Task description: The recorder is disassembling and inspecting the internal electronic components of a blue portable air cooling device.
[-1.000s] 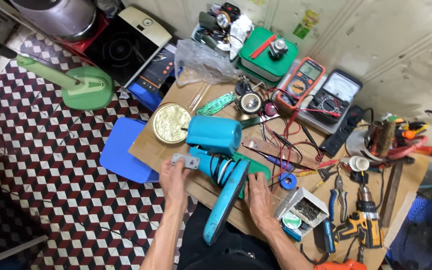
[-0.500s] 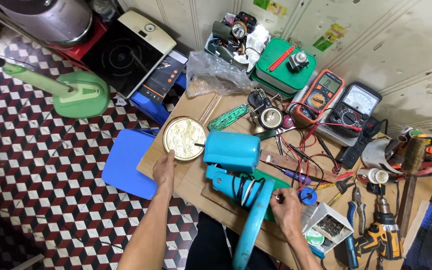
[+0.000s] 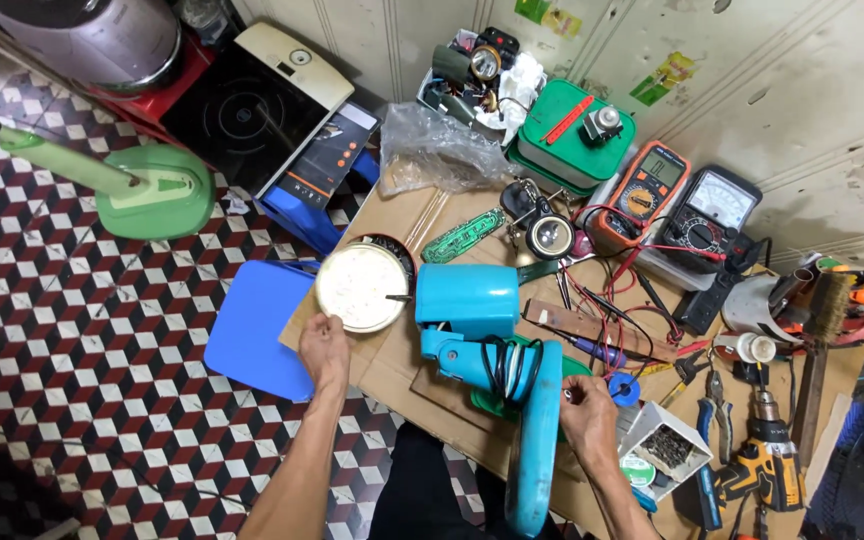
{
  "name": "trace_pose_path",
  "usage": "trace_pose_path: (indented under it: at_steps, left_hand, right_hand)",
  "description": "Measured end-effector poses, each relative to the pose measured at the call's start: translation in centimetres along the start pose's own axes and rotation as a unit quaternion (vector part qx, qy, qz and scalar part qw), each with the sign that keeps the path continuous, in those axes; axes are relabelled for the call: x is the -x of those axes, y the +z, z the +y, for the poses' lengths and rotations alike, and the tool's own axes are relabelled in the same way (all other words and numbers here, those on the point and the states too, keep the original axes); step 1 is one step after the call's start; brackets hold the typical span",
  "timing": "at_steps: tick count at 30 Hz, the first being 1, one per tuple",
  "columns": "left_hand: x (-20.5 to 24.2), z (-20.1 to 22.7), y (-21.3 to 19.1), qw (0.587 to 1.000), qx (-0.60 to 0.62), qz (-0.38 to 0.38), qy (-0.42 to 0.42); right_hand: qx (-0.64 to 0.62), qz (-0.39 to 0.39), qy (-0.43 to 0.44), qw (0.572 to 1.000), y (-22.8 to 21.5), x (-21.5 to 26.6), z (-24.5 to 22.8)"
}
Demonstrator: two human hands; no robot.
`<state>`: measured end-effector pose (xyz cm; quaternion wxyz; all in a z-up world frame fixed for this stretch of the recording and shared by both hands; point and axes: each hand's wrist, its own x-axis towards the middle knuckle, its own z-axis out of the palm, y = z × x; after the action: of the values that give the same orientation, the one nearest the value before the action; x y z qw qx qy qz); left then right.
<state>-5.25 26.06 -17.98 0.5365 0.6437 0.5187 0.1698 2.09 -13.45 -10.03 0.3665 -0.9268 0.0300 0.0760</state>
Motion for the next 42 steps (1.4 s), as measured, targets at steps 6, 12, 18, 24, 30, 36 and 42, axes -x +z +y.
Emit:
trace_pose_path:
  at_steps: [6,12,18,24,30,36,42]
  left_hand:
    - [7.2,7.9,-2.2,0.984,-0.072,0.081,0.139]
    - [9.4,6.4,-2.1,0.963,-0.163,0.144,0.16]
    - [5.0,3.0,-0.1,0.978,0.025,0.195,0.075]
    - [10.5,5.0,-1.3,0.958,-0.099,0.182,0.199]
    - [9.3,8.1,-5.5,0.931,-0.254,0.115,0.238]
    - [16.6,12.1,-5.6,0.98,0.166,-0.011,0.108]
    - [23.9,12.6,-4.7,0.967,0.222,-0.1,-0.078]
  right_hand:
    - [0.082,0.014,-0.193,0.978,0.5,0.2,0.3]
    - [0.147,-0.048,-0.145,0.977,-0.2,0.2,-0.8]
    - [0.093,-0.015,-0.149,0.984,0.4,-0.1,0.6]
    - [0.089,-0.025,-0.101,0.991,-0.8,0.7,-1.3]
    - [0.121,-0.064,-0.134,0.981,-1.5,1.0,-2.6]
    - [-0.028,-0.037,-0.084,0.995,0.2,-2.2,3.8]
    - [-0.36,-0.217,0.219,0.88,-0.8,-5.5,7.0]
